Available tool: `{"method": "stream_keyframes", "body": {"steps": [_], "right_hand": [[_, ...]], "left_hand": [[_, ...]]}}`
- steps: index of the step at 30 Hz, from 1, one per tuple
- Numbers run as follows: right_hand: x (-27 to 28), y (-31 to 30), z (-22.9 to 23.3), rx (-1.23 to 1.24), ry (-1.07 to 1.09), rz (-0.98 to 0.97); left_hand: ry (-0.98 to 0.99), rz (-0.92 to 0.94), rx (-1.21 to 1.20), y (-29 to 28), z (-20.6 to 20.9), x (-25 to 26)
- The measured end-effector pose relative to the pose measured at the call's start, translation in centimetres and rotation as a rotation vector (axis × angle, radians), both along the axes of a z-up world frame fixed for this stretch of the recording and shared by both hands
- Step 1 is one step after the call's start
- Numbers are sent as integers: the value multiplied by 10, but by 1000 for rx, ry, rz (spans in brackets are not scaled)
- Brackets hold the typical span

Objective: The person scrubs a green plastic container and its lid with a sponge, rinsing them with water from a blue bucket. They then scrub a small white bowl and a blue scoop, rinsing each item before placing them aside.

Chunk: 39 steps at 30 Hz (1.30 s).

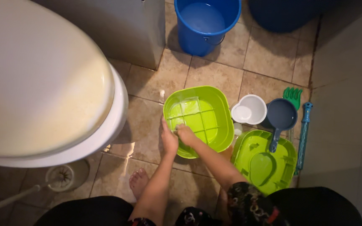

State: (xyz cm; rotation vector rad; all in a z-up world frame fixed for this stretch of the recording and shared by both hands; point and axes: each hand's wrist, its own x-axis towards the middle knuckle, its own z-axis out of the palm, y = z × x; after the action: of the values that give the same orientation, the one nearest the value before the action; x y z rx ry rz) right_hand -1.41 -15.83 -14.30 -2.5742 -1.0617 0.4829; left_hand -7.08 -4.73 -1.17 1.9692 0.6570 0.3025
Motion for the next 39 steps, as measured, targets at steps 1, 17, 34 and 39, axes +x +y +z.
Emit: {"method": "stream_keyframes", "body": {"steps": [1,17,34,39], "right_hand": [[-5,-6,5,31,-18,49],[-1,-5,19,-39,-214,102],[15,54,-14,-529,-402,-133],[7,41,-13,-548,-217,-145]], "left_hand": [[-31,-6,35,-1,-6,-1],[-77,11,29,-2,-26,0],[188,26,70,-2,-9,1],[212,-27,97,-1,-13,1]]}}
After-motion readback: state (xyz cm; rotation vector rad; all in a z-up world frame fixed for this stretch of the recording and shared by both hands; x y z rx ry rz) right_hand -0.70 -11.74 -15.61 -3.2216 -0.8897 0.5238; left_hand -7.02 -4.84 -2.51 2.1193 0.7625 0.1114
